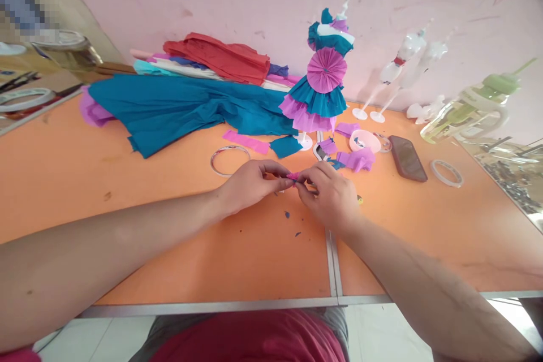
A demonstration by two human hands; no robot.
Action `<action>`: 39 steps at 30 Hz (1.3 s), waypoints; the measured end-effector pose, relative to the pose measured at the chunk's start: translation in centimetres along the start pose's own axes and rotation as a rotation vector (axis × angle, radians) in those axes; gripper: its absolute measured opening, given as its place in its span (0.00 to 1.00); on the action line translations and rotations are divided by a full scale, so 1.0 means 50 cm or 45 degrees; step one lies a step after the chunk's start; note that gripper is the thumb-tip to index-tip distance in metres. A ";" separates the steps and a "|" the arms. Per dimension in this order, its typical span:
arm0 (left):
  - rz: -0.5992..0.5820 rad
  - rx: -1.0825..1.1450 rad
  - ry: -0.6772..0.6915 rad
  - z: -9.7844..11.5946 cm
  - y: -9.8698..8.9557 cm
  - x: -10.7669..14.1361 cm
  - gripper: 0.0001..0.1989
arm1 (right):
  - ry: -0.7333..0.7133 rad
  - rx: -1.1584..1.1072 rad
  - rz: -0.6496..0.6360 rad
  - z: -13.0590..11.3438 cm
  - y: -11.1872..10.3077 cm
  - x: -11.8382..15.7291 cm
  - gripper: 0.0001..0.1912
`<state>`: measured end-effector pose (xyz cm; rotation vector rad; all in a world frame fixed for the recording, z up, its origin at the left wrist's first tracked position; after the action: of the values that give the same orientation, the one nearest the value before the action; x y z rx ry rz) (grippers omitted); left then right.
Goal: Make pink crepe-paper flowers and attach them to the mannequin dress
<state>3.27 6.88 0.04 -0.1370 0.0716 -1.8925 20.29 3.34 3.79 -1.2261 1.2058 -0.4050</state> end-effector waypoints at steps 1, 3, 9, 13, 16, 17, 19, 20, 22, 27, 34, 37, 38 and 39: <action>0.005 -0.016 0.013 0.000 0.000 0.001 0.18 | 0.037 -0.059 -0.013 0.002 -0.002 0.000 0.10; -0.001 -0.075 0.040 0.004 0.002 0.003 0.17 | 0.102 -0.155 -0.014 0.006 -0.011 -0.001 0.10; -0.090 -0.227 0.117 0.025 0.015 0.014 0.14 | 0.090 -0.346 -0.072 0.011 -0.017 -0.013 0.10; -0.092 -0.255 0.150 0.024 0.014 0.012 0.12 | 0.189 -0.465 -0.191 0.022 0.007 -0.014 0.06; -0.078 -0.247 0.125 0.019 0.011 0.008 0.13 | 0.317 -0.495 -0.241 0.032 0.012 -0.013 0.06; -0.075 -0.236 0.111 0.018 0.010 0.007 0.14 | 0.363 -0.513 -0.261 0.035 0.012 -0.012 0.07; -0.079 -0.211 0.097 0.017 0.011 0.007 0.14 | 0.429 -0.575 -0.314 0.038 0.013 -0.009 0.08; -0.084 -0.207 0.100 0.017 0.012 0.007 0.14 | 0.444 -0.609 -0.339 0.037 0.013 -0.008 0.09; -0.101 -0.217 0.119 0.018 0.015 0.009 0.13 | 0.426 -0.637 -0.357 0.035 0.014 -0.008 0.12; -0.086 -0.297 0.149 0.018 0.016 0.011 0.12 | 0.323 -0.572 -0.329 0.030 0.021 -0.011 0.07; -0.098 -0.201 0.135 0.023 0.015 0.011 0.13 | 0.463 -0.629 -0.365 0.040 0.027 -0.007 0.08; -0.074 -0.210 0.144 0.027 0.015 0.013 0.15 | 0.471 -0.619 -0.352 0.038 0.024 -0.007 0.10; -0.063 -0.231 0.145 0.027 0.015 0.013 0.14 | 0.467 -0.617 -0.345 0.036 0.022 -0.007 0.10; -0.058 -0.250 0.143 0.027 0.015 0.013 0.14 | 0.463 -0.617 -0.341 0.035 0.021 -0.007 0.09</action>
<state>3.94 6.05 1.35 -0.1668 0.3342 -1.9355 21.29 4.88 2.81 -1.7979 1.5080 -0.5715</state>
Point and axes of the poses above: each hand's wrist, its own x-axis away from the middle knuckle, its own y-axis out of the palm, z = x × y, the point moved 5 cm from there along -x, towards the middle knuckle, and after that the axes turned 11 degrees about x, right-handed, at the moved point
